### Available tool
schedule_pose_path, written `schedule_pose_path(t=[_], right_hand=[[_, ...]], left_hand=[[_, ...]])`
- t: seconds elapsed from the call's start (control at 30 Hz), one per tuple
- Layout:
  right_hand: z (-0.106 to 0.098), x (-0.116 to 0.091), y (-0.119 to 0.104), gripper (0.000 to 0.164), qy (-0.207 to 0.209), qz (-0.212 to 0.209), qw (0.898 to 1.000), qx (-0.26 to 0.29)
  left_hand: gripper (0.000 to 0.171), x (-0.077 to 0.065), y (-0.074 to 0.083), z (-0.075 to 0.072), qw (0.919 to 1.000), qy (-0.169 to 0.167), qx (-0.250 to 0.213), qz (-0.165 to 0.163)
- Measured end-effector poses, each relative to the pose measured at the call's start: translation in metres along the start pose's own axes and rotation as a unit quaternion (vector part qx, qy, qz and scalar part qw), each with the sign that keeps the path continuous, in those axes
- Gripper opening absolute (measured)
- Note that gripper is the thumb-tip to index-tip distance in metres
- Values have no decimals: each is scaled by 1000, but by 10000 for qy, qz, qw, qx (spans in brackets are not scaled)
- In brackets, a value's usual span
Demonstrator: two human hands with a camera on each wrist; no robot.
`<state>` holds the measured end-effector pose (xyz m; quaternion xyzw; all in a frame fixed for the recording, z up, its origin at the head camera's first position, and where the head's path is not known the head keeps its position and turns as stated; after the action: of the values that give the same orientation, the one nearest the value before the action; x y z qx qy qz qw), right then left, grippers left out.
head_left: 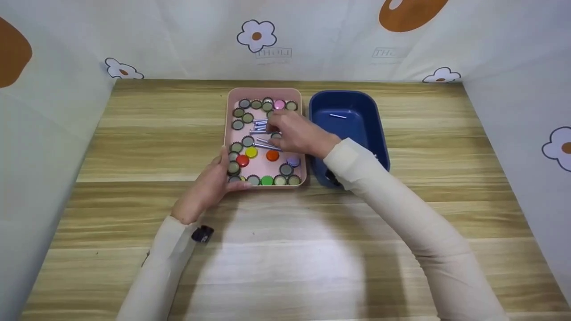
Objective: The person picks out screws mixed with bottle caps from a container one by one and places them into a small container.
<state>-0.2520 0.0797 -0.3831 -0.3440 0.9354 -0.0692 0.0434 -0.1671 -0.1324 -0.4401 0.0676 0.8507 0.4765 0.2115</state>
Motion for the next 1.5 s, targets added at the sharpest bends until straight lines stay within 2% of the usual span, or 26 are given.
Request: schedule_pose_path(t=[0.17, 0.37, 0.47, 0.7, 1.0, 1.27, 1.5], right_hand=[[1, 1, -6, 24, -99, 110, 9999, -39], [3, 2, -11, 27, -169, 206, 9996, -88], [5, 3, -14, 28, -145, 318, 9993, -136], [16, 6, -19, 33, -241, 756, 9967, -181], [24, 7, -18, 29, -253, 1314, 9909, -127], [29, 7, -15, 26, 6, 1747, 9840, -345], [36, 4, -9, 26, 98, 1995, 9795, -275]], left_hand=[[114, 0, 0, 1, 9999, 2, 135, 84], [116, 0, 1, 0, 9998, -35, 179, 6], [111, 0, 1, 0, 10000, -12, -12, -68], [114, 0, 0, 0, 9999, -18, 61, -159], [114, 1, 0, -1, 9998, -24, -25, -184], [119, -1, 1, -1, 9998, -23, 132, -163], [118, -1, 1, 1, 9997, 13, 234, -51]])
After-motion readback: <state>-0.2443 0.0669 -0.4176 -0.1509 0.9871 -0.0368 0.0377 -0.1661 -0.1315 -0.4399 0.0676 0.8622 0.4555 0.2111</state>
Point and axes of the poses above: each hand's wrist, its own x-axis towards the middle knuckle, its own z-axis out of the palm, y = z × x, the point moved 2 cm from there along x, towards the middle knuckle, and after that the axes turned 14 degrees about -x, right-handed, at the moved point
